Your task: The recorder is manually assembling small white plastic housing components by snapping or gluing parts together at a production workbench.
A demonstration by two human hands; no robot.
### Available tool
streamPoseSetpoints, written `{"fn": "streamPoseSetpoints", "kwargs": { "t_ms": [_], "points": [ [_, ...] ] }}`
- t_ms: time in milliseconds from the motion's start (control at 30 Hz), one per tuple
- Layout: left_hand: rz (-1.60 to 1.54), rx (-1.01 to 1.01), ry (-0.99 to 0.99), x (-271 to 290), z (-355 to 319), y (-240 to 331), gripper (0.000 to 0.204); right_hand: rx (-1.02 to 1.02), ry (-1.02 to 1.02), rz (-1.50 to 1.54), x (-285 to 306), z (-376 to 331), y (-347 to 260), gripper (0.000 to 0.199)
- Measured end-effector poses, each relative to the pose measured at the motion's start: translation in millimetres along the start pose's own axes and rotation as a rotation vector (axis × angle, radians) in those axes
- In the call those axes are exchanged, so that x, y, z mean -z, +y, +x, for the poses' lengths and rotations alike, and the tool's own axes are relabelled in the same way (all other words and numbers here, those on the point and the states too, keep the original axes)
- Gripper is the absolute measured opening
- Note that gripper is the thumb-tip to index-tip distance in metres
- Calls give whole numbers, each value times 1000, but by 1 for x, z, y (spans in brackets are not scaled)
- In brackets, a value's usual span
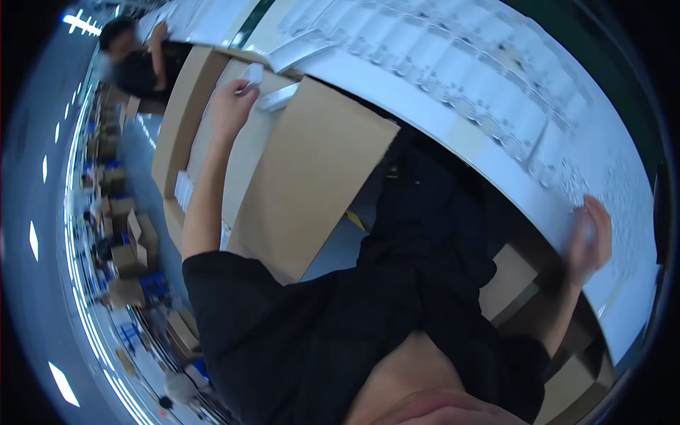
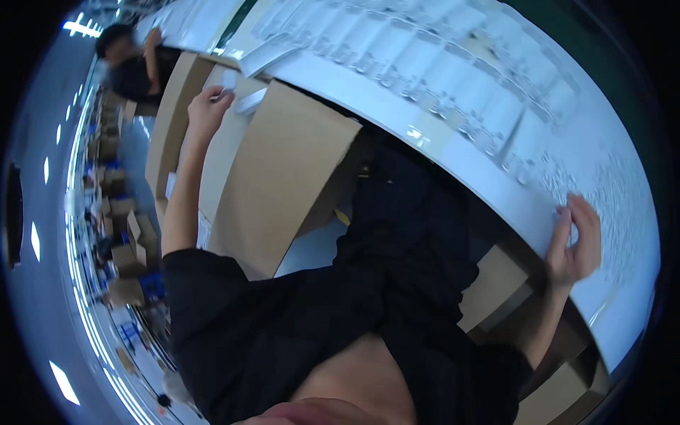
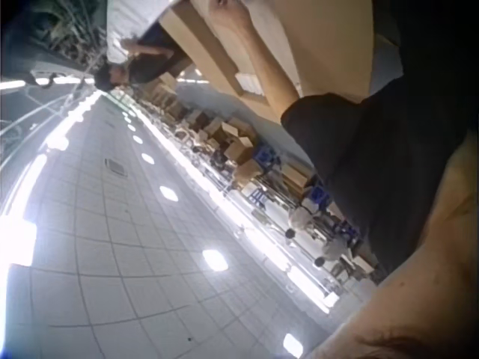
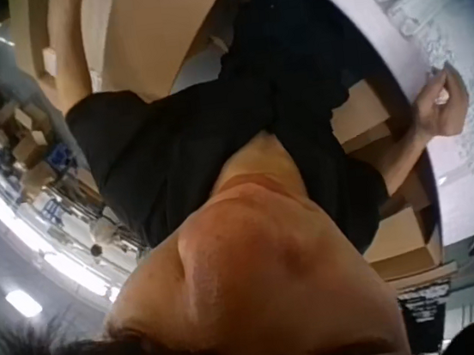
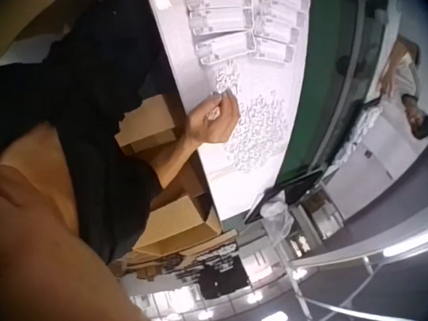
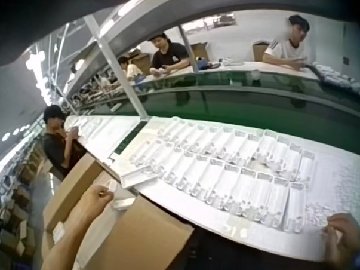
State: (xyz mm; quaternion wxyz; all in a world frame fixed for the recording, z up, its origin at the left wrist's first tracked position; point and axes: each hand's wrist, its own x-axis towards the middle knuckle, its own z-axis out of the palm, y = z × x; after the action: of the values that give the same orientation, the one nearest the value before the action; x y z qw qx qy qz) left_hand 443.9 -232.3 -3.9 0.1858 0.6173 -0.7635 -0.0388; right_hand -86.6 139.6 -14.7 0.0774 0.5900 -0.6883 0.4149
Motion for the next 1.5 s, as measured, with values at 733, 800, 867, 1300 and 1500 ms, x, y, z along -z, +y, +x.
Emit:
{"fn": "streamPoseSetpoints", "kwargs": {
  "t_ms": [733,800,867,1300,1500],
  "points": [
    [453,-28,42,-4,133,54,30,229,-579,659,-129,134,-146,36],
    [424,-52,42,-16,165,53,30,612,-532,479,-196,163,-173,37],
    [408,-48,28,-28,201,53,30,573,-632,204,-261,185,-216,24],
    [-226,-188,-401,-72,333,34,37,670,-321,274,-312,191,-259,7],
    [-175,-309,-275,13,190,71,35,89,-247,206,-96,185,-88,9]
  ]
}}
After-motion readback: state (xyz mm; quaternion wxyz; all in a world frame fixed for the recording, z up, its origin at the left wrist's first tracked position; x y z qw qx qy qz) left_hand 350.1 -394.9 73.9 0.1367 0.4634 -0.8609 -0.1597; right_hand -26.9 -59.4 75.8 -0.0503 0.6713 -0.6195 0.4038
